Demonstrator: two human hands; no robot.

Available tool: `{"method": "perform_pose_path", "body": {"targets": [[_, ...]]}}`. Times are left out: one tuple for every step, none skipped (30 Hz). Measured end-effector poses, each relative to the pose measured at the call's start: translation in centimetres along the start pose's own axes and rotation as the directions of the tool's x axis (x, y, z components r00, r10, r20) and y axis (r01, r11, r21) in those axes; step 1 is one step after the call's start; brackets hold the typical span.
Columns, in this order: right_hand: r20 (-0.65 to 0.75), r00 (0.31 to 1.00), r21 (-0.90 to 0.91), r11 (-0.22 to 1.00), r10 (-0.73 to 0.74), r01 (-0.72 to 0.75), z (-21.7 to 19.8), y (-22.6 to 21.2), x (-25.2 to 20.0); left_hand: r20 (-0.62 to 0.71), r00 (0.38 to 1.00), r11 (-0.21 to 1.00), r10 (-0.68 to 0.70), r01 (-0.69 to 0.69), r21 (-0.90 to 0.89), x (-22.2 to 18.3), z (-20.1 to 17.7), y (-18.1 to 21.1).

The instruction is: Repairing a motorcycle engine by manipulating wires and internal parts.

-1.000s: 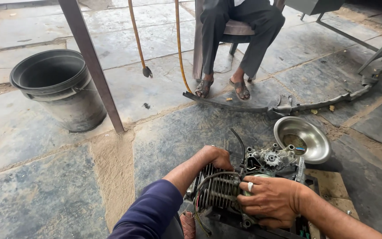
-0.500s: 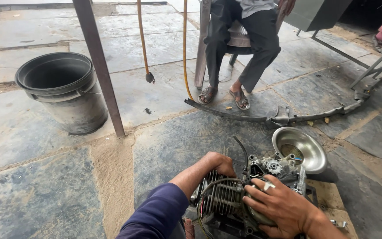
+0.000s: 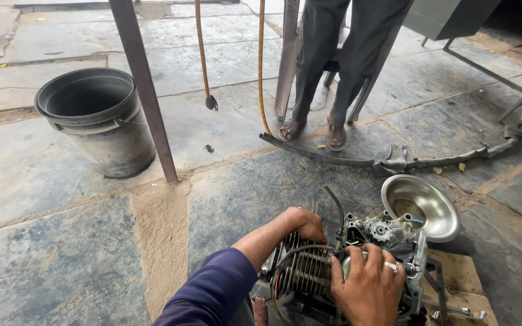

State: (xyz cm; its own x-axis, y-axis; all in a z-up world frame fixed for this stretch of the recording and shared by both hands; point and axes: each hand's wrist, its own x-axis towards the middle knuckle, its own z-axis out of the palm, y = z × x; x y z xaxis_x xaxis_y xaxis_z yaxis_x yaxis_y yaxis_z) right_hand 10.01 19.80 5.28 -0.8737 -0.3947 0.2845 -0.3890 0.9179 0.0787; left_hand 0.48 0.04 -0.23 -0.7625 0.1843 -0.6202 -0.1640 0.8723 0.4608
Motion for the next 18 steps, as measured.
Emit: {"method": "perform_pose_path", "body": {"targets": [[0.006, 1.000, 0.002, 1.000, -0.001, 0.001, 0.0, 0.5, 0.0, 0.006, 1.000, 1.000, -0.003, 0.003, -0.002, 0.1, 0.3, -0.1], [-0.005, 0.995, 0.042, 0.994, -0.103, 0.103, 0.0, 0.9, 0.2, -0.005, 1.000, 1.000, -0.004, 0.005, 0.018, 0.2, 0.2, -0.1], [-0.020, 0.979, 0.081, 0.975, -0.204, 0.205, -0.1, 1.4, 0.4, -0.015, 1.000, 0.999, -0.006, 0.006, 0.039, 0.3, 0.1, 0.0], [-0.020, 0.979, 0.082, 0.975, -0.204, 0.205, 0.4, 2.3, 0.8, -0.015, 1.000, 0.999, -0.006, 0.007, 0.038, 0.4, 0.2, 0.0], [-0.001, 0.923, 0.123, 0.916, -0.386, 0.383, 0.8, 3.2, 1.1, -0.016, 1.000, 0.999, -0.001, 0.001, 0.046, 0.4, 0.3, 0.0], [0.007, 0.831, 0.168, 0.820, -0.556, 0.547, 1.2, 4.0, 1.6, -0.020, 1.000, 0.999, 0.003, -0.002, 0.052, 0.4, 0.3, 0.0], [0.005, 0.829, 0.168, 0.818, -0.559, 0.550, 0.2, 4.6, 2.1, -0.023, 1.000, 0.999, 0.001, 0.000, 0.050, 0.1, 0.0, 0.1], [0.046, 0.687, 0.271, 0.671, -0.725, 0.690, -0.8, 5.1, 2.6, -0.016, 1.000, 0.999, -0.005, 0.006, 0.032, -0.3, 0.0, 0.3], [0.058, 0.510, 0.376, 0.492, -0.858, 0.785, -1.8, 5.6, 3.0, -0.010, 1.000, 1.000, -0.012, 0.012, 0.015, -0.7, 0.0, 0.4], [0.055, 0.507, 0.376, 0.489, -0.860, 0.787, -2.0, 5.7, 3.3, -0.013, 1.000, 1.000, -0.015, 0.015, 0.014, -0.6, 0.0, 0.5], [0.068, 0.480, 0.398, 0.465, -0.874, 0.791, -2.1, 5.8, 3.6, -0.013, 0.999, 0.999, -0.033, 0.033, 0.012, -0.6, -0.1, 0.5], [0.082, 0.455, 0.420, 0.445, -0.887, 0.791, -2.3, 5.9, 3.8, -0.012, 0.999, 0.999, -0.050, 0.050, 0.013, -0.6, -0.1, 0.5], [0.080, 0.455, 0.420, 0.444, -0.887, 0.791, -1.9, 6.0, 3.5, -0.014, 0.999, 0.999, -0.051, 0.051, 0.015, 0.1, 0.1, 0.3], [0.065, 0.463, 0.377, 0.451, -0.884, 0.809, -1.6, 6.1, 3.4, -0.012, 0.999, 0.999, -0.048, 0.048, 0.018, 0.9, 0.2, 0.1], [0.049, 0.470, 0.333, 0.458, -0.882, 0.824, -1.3, 6.2, 3.2, -0.011, 0.999, 0.999, -0.044, 0.044, 0.022, 1.7, 0.3, -0.2], [0.048, 0.461, 0.329, 0.450, -0.886, 0.830, -1.1, 6.1, 2.8, -0.018, 0.999, 0.999, -0.047, 0.048, 0.015, 1.3, 0.2, 0.0], [-0.064, 0.586, 0.275, 0.550, -0.808, 0.789, -0.9, 6.0, 2.3, -0.018, 1.000, 1.000, -0.025, 0.025, 0.009, 0.9, 0.1, 0.2], [-0.184, 0.684, 0.237, 0.643, -0.706, 0.728, -0.6, 5.8, 1.9, -0.016, 1.000, 1.000, -0.006, 0.007, 0.003, 0.5, 0.1, 0.2]]}}
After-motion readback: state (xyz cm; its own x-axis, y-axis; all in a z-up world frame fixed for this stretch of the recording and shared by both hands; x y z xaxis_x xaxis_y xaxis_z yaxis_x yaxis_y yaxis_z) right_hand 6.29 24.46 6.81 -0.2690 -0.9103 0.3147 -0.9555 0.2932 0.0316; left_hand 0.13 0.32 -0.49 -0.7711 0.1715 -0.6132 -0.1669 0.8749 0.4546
